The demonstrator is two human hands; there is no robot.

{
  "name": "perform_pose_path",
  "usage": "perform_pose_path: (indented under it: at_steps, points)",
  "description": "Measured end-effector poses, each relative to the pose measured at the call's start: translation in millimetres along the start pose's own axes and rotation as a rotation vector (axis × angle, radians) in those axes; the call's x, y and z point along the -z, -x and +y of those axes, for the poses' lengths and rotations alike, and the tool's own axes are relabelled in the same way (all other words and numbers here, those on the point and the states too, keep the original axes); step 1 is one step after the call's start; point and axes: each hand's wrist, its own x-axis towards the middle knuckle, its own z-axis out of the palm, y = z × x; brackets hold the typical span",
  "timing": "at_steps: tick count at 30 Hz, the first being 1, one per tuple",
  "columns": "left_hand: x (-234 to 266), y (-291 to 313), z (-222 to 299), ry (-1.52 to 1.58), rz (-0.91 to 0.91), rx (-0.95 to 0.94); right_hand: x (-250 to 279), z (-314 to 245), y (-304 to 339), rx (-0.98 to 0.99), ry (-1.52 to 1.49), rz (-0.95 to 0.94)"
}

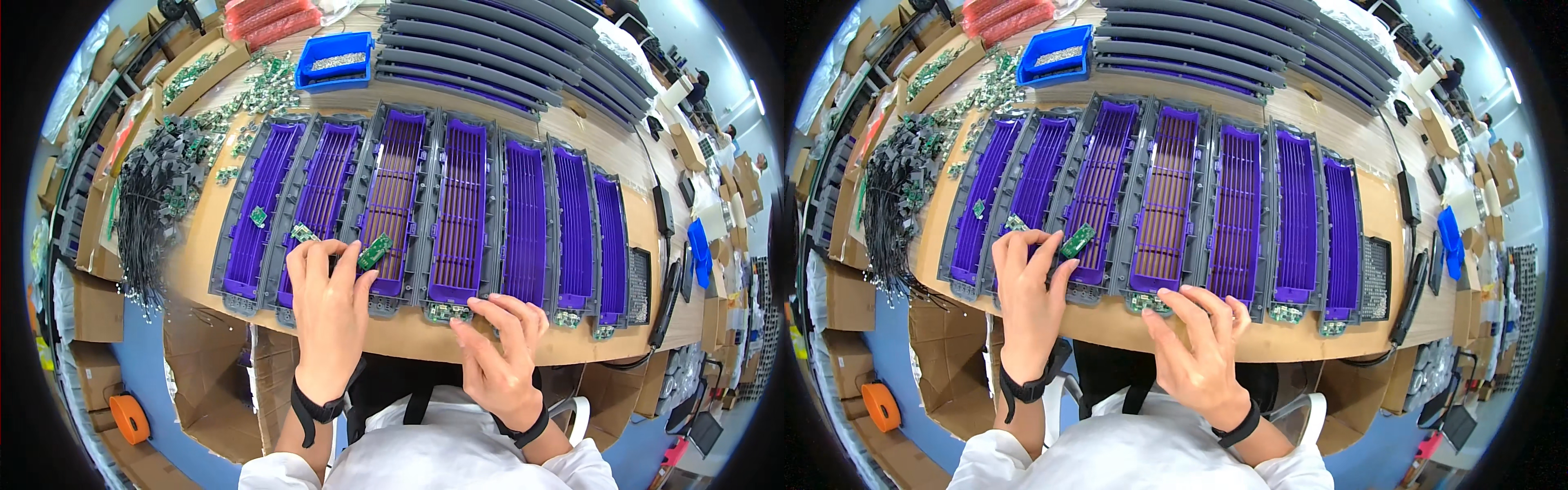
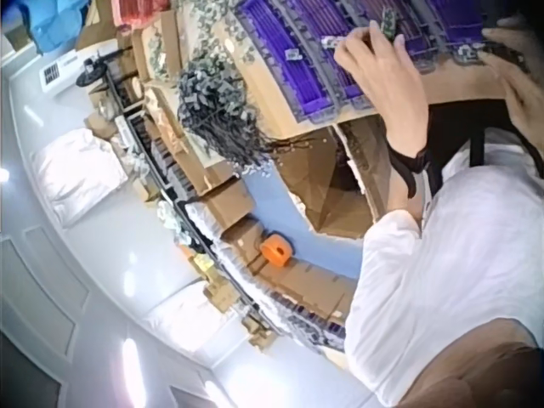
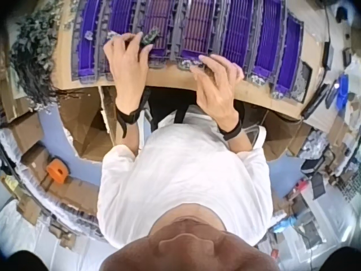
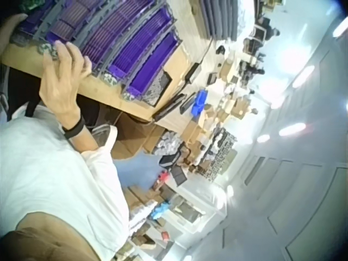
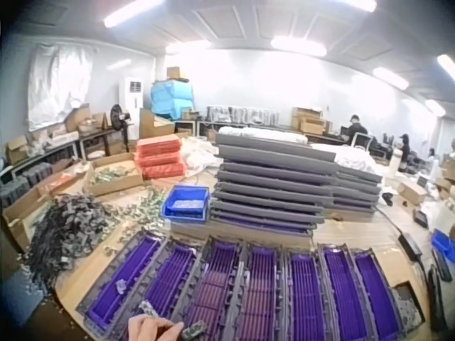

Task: The person uses a handheld heat gun to apply heat to the ends of several purple plastic frames containing circuit boards. They then stack the heated frames and place them into a cardboard box. Later, they retrieve the frames, place them on the table, and insert small green circuit boards into the slots of the frames by hand.

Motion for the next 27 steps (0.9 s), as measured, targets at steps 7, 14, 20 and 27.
perform_pose_path:
  at_steps: [7,14,20,27]
  points:
    - [-6.4,-6.6,-0.2,-0.017,0.026,0.001,-6.0,-5.3,-1.8,0.005,-0.055,0.017]
    - [-9.0,-6.0,-3.3,0.075,0.075,-0.036,-11.6,-14.1,-14.7,0.03,-0.12,0.034]
    - [5.8,3.8,5.4,0.426,0.128,0.124,-20.3,-18.5,-22.3,-0.014,-0.269,0.084]
    - [9.9,55.3,18.9,1.01,-0.017,0.53,-41.0,-32.4,-26.5,-0.063,-0.558,0.091]
